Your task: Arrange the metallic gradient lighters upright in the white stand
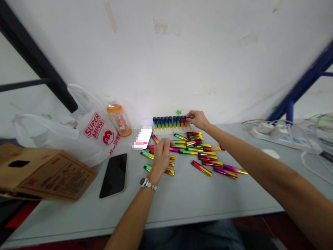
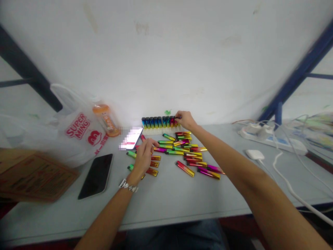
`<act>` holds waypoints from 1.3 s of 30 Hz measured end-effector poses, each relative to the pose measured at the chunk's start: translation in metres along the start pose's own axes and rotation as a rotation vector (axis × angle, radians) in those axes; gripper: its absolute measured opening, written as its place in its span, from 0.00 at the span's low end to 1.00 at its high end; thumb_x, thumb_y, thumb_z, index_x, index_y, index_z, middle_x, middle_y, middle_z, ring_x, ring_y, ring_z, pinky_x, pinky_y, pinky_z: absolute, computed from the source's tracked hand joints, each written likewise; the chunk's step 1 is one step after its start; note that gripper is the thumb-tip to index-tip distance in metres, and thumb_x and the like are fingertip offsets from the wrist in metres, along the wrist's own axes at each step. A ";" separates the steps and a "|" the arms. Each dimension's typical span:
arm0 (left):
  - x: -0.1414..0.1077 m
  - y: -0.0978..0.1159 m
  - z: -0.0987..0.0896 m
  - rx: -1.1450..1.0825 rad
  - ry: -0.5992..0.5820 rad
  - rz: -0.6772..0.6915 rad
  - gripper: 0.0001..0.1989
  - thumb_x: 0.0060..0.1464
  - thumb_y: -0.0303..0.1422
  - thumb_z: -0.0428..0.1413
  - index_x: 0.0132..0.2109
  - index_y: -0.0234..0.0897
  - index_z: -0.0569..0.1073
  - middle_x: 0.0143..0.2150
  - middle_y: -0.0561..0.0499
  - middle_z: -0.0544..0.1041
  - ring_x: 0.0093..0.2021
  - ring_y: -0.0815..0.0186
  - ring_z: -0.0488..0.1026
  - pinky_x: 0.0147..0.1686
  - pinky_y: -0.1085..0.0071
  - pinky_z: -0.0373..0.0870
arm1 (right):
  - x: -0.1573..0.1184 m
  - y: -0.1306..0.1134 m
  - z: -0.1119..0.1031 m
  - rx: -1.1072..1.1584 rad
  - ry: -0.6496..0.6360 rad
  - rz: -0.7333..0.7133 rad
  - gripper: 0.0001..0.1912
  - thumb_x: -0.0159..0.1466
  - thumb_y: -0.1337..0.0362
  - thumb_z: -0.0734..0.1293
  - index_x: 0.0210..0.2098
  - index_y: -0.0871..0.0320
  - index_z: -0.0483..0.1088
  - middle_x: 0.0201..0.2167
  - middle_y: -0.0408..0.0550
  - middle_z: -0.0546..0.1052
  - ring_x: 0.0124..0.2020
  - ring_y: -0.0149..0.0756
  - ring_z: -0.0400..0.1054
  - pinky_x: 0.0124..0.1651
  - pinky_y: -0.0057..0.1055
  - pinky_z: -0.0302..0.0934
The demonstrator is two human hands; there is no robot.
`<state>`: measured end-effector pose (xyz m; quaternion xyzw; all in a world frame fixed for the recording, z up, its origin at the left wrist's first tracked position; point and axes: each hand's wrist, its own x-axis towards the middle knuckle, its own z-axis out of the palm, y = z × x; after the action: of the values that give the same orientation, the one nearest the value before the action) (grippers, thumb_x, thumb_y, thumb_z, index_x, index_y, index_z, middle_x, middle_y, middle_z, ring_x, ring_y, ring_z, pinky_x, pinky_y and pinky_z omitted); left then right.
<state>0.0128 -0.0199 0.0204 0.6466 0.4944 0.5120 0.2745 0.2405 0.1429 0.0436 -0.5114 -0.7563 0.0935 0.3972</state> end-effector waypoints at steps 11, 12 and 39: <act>0.000 -0.001 -0.002 -0.021 0.059 -0.036 0.23 0.65 0.43 0.41 0.31 0.38 0.73 0.27 0.51 0.70 0.32 0.65 0.69 0.35 0.69 0.65 | -0.028 -0.015 0.003 -0.478 -0.068 -0.020 0.21 0.68 0.57 0.60 0.58 0.52 0.72 0.47 0.55 0.67 0.40 0.41 0.68 0.42 0.34 0.61; 0.000 0.000 -0.002 -0.020 0.064 -0.044 0.23 0.65 0.43 0.41 0.31 0.38 0.73 0.26 0.51 0.70 0.32 0.65 0.69 0.35 0.68 0.65 | -0.033 -0.017 0.004 -0.519 -0.090 -0.018 0.23 0.69 0.57 0.59 0.62 0.51 0.68 0.46 0.56 0.67 0.39 0.42 0.67 0.42 0.35 0.61; 0.009 -0.015 -0.011 0.044 0.206 -0.012 0.20 0.64 0.40 0.42 0.31 0.38 0.72 0.32 0.50 0.75 0.36 0.63 0.71 0.42 0.67 0.67 | -0.091 -0.100 0.016 -0.359 -0.493 -0.264 0.13 0.64 0.56 0.66 0.32 0.61 0.75 0.31 0.51 0.76 0.32 0.36 0.66 0.38 0.30 0.51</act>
<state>-0.0026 -0.0078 0.0149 0.5935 0.5348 0.5631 0.2112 0.1741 0.0239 0.0418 -0.4325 -0.8939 0.0277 0.1144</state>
